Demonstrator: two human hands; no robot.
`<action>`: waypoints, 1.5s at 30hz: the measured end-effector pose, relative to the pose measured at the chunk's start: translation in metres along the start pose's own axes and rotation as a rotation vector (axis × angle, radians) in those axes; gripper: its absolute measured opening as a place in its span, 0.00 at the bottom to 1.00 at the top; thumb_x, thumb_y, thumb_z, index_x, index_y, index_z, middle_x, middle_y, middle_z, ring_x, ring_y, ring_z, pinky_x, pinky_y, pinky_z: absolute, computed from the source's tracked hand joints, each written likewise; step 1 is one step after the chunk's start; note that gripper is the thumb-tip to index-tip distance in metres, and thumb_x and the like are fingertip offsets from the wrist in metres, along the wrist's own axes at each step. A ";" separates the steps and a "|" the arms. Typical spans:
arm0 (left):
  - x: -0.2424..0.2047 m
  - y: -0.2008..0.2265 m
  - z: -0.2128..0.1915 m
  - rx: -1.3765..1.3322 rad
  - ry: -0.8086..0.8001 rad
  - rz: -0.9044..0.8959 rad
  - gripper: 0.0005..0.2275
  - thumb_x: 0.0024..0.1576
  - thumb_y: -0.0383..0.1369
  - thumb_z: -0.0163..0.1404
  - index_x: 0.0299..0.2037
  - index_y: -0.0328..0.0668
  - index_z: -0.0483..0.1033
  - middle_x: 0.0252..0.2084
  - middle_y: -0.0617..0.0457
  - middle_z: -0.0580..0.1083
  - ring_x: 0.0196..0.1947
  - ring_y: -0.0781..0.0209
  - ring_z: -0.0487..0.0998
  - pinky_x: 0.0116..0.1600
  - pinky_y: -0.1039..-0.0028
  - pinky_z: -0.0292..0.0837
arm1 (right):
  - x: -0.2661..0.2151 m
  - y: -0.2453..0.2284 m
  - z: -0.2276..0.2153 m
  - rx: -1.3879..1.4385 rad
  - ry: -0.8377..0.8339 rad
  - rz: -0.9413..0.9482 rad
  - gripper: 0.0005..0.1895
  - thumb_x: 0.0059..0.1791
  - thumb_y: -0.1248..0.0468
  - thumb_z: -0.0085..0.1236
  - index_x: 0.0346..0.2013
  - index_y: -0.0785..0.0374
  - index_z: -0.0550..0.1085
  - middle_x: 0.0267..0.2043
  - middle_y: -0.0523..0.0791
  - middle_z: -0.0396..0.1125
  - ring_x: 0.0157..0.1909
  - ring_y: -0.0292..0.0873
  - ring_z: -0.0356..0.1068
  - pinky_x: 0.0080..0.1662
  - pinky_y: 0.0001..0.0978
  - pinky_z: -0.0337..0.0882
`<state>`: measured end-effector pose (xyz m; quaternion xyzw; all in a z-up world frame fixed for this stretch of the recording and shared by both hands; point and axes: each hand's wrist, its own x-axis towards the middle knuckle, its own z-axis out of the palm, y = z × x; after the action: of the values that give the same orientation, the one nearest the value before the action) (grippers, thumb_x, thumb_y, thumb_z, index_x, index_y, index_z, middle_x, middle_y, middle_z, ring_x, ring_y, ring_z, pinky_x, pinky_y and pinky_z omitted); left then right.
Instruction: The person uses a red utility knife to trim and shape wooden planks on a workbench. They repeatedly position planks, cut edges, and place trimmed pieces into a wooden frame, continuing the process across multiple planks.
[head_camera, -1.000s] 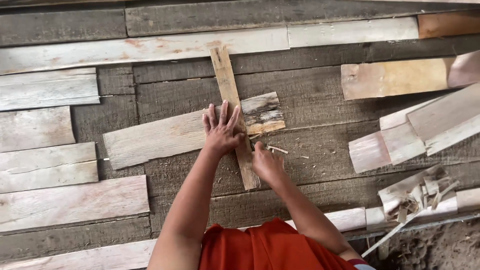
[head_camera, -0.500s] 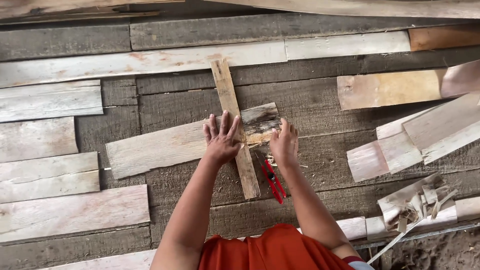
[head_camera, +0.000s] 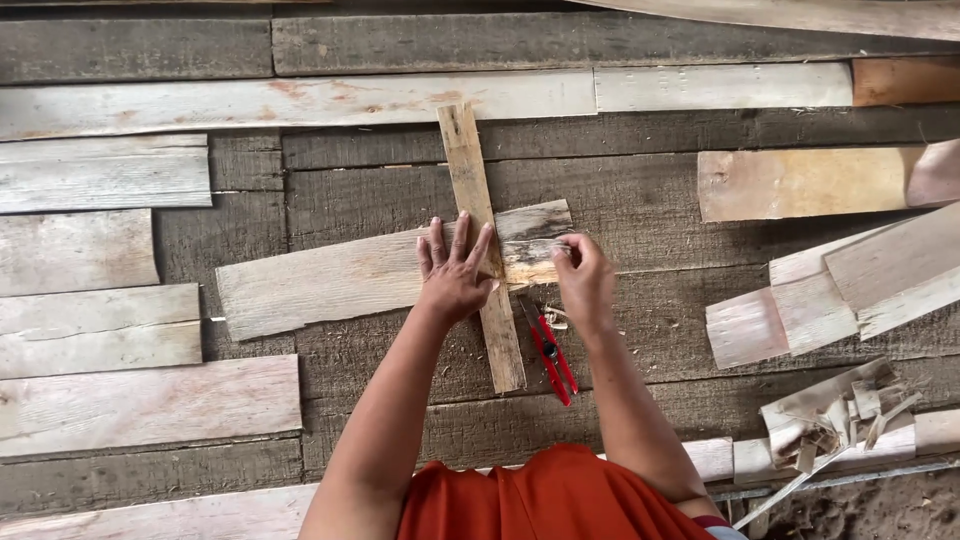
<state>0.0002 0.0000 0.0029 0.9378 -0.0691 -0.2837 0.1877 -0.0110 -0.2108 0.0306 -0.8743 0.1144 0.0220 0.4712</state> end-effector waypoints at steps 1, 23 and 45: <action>-0.001 0.000 0.000 -0.001 -0.002 0.003 0.41 0.56 0.53 0.47 0.78 0.69 0.36 0.81 0.52 0.29 0.76 0.30 0.21 0.73 0.39 0.18 | -0.006 -0.002 0.006 -0.002 0.002 0.002 0.08 0.53 0.66 0.56 0.46 0.65 0.76 0.37 0.51 0.72 0.32 0.41 0.68 0.36 0.32 0.72; -0.003 0.000 -0.004 -0.016 -0.001 0.004 0.41 0.56 0.52 0.46 0.78 0.67 0.36 0.81 0.51 0.29 0.76 0.30 0.21 0.73 0.40 0.17 | 0.083 0.085 0.051 -0.590 0.129 0.087 0.21 0.50 0.44 0.54 0.50 0.53 0.70 0.56 0.44 0.60 0.59 0.55 0.54 0.56 0.55 0.60; -0.017 -0.026 -0.012 -0.173 0.228 -0.023 0.35 0.57 0.34 0.50 0.76 0.57 0.49 0.81 0.51 0.38 0.78 0.41 0.29 0.75 0.42 0.26 | -0.057 0.083 0.025 -0.783 -0.586 0.084 0.17 0.48 0.58 0.47 0.49 0.60 0.59 0.48 0.56 0.67 0.48 0.64 0.75 0.48 0.61 0.74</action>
<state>-0.0061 0.0317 0.0108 0.9450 -0.0117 -0.1822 0.2714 -0.0833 -0.2232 -0.0428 -0.9374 -0.0048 0.3275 0.1183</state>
